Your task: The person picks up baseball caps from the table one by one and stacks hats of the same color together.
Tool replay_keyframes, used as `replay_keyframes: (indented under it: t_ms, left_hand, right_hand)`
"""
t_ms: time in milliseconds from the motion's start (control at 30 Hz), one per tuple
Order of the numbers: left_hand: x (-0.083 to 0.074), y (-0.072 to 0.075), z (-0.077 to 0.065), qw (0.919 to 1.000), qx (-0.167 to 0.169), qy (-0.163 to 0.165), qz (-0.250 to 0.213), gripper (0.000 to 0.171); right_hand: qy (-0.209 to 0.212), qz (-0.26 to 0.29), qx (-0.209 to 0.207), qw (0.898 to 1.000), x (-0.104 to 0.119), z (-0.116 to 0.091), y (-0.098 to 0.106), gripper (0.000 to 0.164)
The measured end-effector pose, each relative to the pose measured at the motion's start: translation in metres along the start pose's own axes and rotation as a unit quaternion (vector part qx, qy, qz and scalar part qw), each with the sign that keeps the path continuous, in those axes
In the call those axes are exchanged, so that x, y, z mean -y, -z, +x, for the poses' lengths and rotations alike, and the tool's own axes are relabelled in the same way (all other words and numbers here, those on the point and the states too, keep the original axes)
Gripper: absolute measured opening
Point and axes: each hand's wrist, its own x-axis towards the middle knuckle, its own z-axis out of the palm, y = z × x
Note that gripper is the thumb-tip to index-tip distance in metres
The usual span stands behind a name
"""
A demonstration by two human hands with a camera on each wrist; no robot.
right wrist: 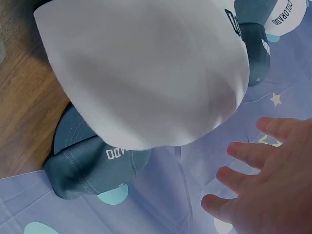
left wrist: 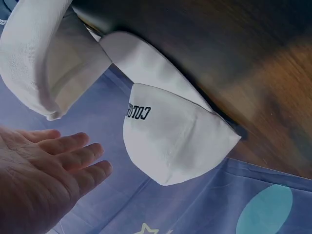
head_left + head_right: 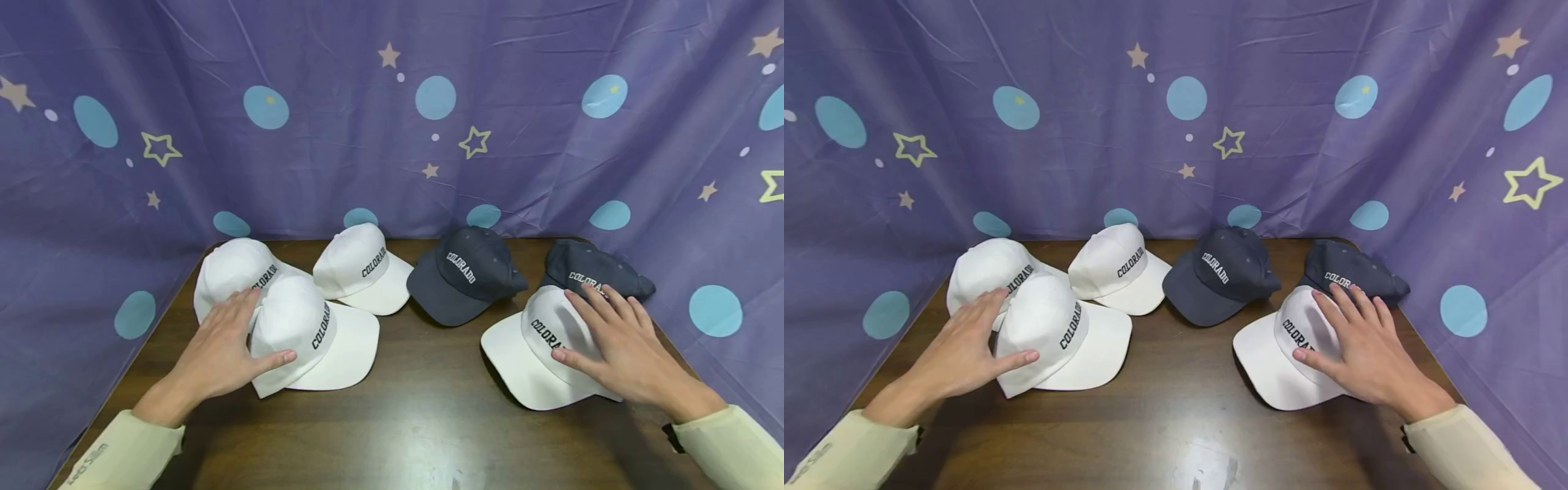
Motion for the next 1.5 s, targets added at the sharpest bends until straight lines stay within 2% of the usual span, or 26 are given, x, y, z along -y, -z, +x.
replay_keyframes:
  t_ms: [400,700,933,1100,1367,1500]
  left_hand:
    - [-0.008,-0.002,0.004,0.9995,-0.015,0.002,-0.027,0.114]
    - [-0.014,-0.004,0.007,0.997,-0.003,0.034,-0.07,0.111]
    - [-0.013,-0.007,0.014,0.9884,-0.005,0.07,-0.134,0.094]
    - [-0.013,-0.01,0.017,0.9843,-0.018,0.092,-0.149,0.084]
    - [-0.012,-0.014,0.022,0.9772,-0.019,0.132,-0.165,0.084]
    - [-0.012,-0.015,0.023,0.9682,-0.007,0.159,-0.193,0.086]
  right_hand:
    - [0.008,0.009,-0.001,1.0,0.009,0.0,0.0,0.092]
    - [0.017,0.014,0.0,1.0,0.015,0.0,-0.002,0.091]
    - [0.02,0.027,0.0,0.999,0.02,0.0,-0.004,0.09]
    - [0.02,0.034,0.001,0.999,0.023,0.002,-0.005,0.089]
    - [0.026,0.039,-0.007,0.999,0.026,0.004,-0.006,0.091]
    - [0.026,0.038,-0.007,0.999,0.028,0.005,-0.007,0.091]
